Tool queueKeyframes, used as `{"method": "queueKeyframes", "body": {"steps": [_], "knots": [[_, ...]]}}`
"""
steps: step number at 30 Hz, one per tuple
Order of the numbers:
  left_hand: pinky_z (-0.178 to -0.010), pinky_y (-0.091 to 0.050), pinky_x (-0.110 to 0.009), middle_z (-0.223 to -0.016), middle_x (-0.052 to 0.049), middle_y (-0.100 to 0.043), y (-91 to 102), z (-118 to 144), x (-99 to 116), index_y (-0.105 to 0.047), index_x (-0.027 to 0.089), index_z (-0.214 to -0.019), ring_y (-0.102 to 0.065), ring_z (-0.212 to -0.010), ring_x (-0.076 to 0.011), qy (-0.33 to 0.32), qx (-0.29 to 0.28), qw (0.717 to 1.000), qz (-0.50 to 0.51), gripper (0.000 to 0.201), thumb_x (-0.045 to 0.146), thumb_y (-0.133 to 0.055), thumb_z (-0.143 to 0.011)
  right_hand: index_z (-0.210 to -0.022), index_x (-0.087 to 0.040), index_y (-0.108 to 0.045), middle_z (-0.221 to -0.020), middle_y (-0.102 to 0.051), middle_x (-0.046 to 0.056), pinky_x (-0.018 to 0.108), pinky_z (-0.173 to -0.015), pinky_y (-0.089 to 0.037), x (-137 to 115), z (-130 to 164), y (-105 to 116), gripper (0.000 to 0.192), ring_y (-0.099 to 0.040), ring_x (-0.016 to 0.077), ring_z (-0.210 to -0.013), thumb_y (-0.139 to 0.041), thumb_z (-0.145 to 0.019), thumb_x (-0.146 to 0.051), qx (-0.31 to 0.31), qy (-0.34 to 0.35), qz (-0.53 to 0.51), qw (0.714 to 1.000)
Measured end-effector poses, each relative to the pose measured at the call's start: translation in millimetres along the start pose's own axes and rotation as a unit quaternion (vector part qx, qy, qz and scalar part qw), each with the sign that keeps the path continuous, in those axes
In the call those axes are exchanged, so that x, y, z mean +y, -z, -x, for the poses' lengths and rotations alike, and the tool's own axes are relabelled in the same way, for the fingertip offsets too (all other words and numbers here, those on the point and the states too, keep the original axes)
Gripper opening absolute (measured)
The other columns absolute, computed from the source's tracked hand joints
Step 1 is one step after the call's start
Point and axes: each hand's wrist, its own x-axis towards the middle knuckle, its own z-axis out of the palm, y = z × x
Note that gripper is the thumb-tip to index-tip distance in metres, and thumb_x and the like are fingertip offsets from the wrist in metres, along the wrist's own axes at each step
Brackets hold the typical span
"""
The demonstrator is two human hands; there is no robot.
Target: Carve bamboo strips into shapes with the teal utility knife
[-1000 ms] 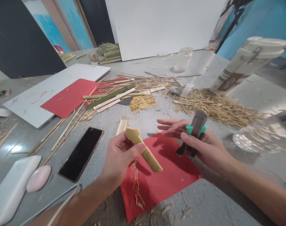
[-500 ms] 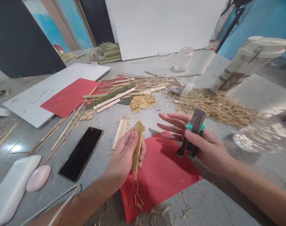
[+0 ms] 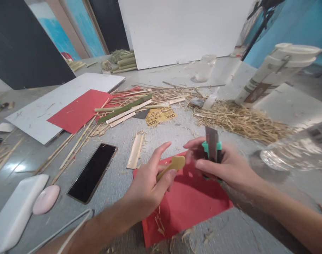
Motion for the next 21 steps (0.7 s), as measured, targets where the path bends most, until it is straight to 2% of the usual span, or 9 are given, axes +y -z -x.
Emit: {"method": "queueKeyframes", "body": {"steps": [4,6,7,10,12,14,15,17,21], "knots": [[-0.074,-0.050,-0.040,-0.085,-0.002,-0.076,-0.3,-2.5,-2.3,-0.021,0.030,-0.172,-0.067,-0.073,-0.0220,-0.069,-0.022,0.984,-0.160,0.068,0.041,-0.049,-0.111,-0.101,-0.023,-0.076,-0.084,-0.075,0.003,0.031,-0.064,-0.053,-9.5,-1.6,-4.6,0.024,-0.068,0.0176,-0.071,-0.086,-0.084,-0.038,-0.029,-0.001,0.061,0.998],[-0.082,-0.054,-0.044,-0.108,-0.008,-0.080,-0.3,-7.5,-2.7,-0.015,0.031,-0.173,-0.073,-0.092,-0.0267,-0.140,-0.009,0.961,-0.239,0.071,0.046,-0.047,-0.112,-0.094,-0.022,-0.074,-0.074,-0.069,0.001,0.030,-0.058,-0.050,-10.4,-2.5,-4.7,0.022,-0.062,0.0152,-0.062,-0.082,-0.086,-0.041,-0.031,-0.006,0.086,0.996],[-0.093,-0.054,-0.049,-0.129,-0.013,-0.076,0.5,-11.2,-3.6,-0.010,0.033,-0.174,-0.072,-0.111,-0.0302,-0.191,0.008,0.941,-0.280,0.076,0.051,-0.048,-0.111,-0.094,-0.022,-0.072,-0.069,-0.065,-0.001,0.029,-0.054,-0.047,-9.7,-3.2,-4.0,0.023,-0.058,0.0137,-0.056,-0.081,-0.086,-0.042,-0.027,-0.012,0.088,0.996],[-0.125,-0.028,-0.069,-0.177,-0.021,-0.032,11.3,-28.0,-12.0,-0.001,0.033,-0.176,-0.032,-0.162,-0.0425,-0.351,0.107,0.821,-0.437,0.093,0.074,-0.044,-0.104,-0.102,-0.023,-0.069,-0.067,-0.058,-0.005,0.028,-0.047,-0.042,-5.4,-6.3,0.5,0.032,-0.049,0.0109,-0.049,-0.084,-0.081,-0.043,0.017,-0.023,0.053,0.998],[-0.131,-0.011,-0.070,-0.186,-0.011,-0.003,29.1,-44.8,-22.2,0.002,0.040,-0.176,-0.007,-0.170,-0.0409,-0.420,0.162,0.736,-0.505,0.090,0.074,-0.042,-0.104,-0.104,-0.023,-0.067,-0.072,-0.058,-0.005,0.027,-0.045,-0.039,-2.5,-9.0,4.1,0.035,-0.050,0.0103,-0.049,-0.084,-0.080,-0.041,0.041,-0.027,0.023,0.999],[-0.132,-0.001,-0.070,-0.185,0.002,0.015,56.1,-65.3,-30.7,0.011,0.052,-0.171,0.010,-0.170,-0.0392,-0.439,0.189,0.682,-0.554,0.097,0.076,-0.050,-0.100,-0.106,-0.024,-0.067,-0.074,-0.059,-0.005,0.026,-0.045,-0.036,-0.2,-11.8,7.2,0.036,-0.049,0.0096,-0.050,-0.085,-0.077,-0.036,0.060,-0.044,-0.030,0.997],[-0.132,0.003,-0.071,-0.184,0.007,0.018,72.1,-76.2,-32.3,0.017,0.057,-0.168,0.018,-0.168,-0.0389,-0.419,0.198,0.671,-0.579,0.103,0.079,-0.055,-0.096,-0.107,-0.024,-0.067,-0.073,-0.059,-0.005,0.026,-0.045,-0.035,0.7,-13.2,8.3,0.036,-0.048,0.0093,-0.050,-0.084,-0.078,-0.036,0.064,-0.045,-0.040,0.996],[-0.129,0.009,-0.075,-0.185,0.004,0.015,105.8,-97.2,-27.7,0.012,0.051,-0.172,0.026,-0.165,-0.0407,-0.380,0.218,0.676,-0.592,0.107,0.076,-0.059,-0.095,-0.107,-0.023,-0.066,-0.069,-0.057,-0.005,0.026,-0.044,-0.032,2.3,-15.8,10.2,0.037,-0.048,0.0101,-0.050,-0.082,-0.077,-0.035,0.063,-0.048,-0.052,0.996],[-0.128,0.015,-0.074,-0.185,-0.012,-0.006,162.4,-123.7,5.8,-0.025,0.027,-0.175,0.019,-0.167,-0.0417,-0.293,0.244,0.697,-0.608,0.088,0.062,-0.054,-0.100,-0.106,-0.022,-0.065,-0.064,-0.052,-0.008,0.025,-0.045,-0.027,5.6,-19.8,12.8,0.042,-0.042,0.0085,-0.049,-0.085,-0.073,-0.037,0.053,-0.038,-0.079,0.995]]}}
